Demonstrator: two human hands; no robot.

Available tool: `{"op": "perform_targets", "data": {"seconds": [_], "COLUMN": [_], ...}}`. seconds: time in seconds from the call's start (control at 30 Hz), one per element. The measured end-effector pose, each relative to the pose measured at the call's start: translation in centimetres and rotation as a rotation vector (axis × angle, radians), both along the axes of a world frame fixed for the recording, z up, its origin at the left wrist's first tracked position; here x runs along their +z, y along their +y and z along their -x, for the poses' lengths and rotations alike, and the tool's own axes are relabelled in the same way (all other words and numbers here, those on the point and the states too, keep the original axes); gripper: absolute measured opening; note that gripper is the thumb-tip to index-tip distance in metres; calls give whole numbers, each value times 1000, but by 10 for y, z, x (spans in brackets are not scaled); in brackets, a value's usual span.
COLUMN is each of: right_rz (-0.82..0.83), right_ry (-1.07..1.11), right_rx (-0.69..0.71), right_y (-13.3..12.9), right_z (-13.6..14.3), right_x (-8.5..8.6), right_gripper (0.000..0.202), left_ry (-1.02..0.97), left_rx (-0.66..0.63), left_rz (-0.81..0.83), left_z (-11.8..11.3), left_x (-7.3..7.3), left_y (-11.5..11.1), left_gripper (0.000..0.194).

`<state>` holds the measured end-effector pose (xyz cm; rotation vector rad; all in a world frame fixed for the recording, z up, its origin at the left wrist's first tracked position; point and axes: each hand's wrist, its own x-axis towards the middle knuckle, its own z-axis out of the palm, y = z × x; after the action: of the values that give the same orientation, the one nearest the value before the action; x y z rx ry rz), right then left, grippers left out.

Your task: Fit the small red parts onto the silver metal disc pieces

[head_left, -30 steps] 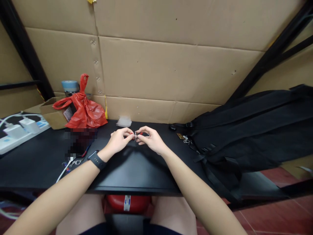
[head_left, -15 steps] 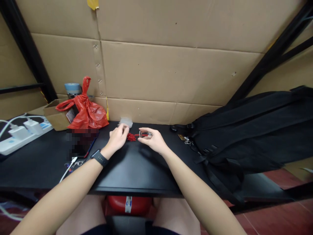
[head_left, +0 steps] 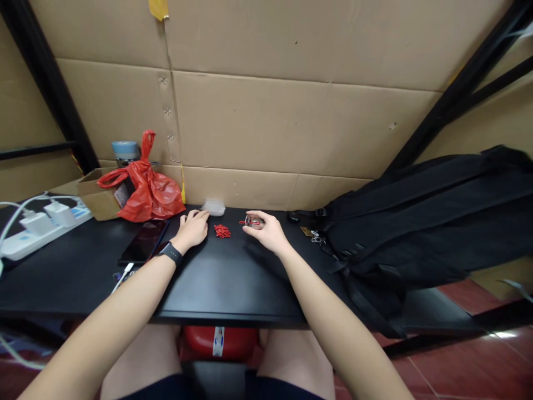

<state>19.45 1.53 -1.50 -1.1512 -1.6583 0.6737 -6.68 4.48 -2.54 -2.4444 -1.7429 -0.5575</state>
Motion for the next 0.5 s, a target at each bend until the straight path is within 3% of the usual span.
{"op": "perform_targets", "data": {"seconds": [0.17,0.33,0.5], "right_rz": [7,1,-13], "right_ry": [-2,17,31], "right_rx": [-5,-12,-35], "right_y": [-1,-6,-9], "right_z": [-3,-5,-8], "right_x": [4,13,19], "right_gripper": [46,45,45], "left_ry": [-104,-333,-581], "left_rx": [-15,-94,-216], "left_rz": [-226,-498,-502], "left_z": [7,11,-4], "left_x": [22,48,50], "left_y": [-10,-26,-42], "left_gripper": [40,33,14]}}
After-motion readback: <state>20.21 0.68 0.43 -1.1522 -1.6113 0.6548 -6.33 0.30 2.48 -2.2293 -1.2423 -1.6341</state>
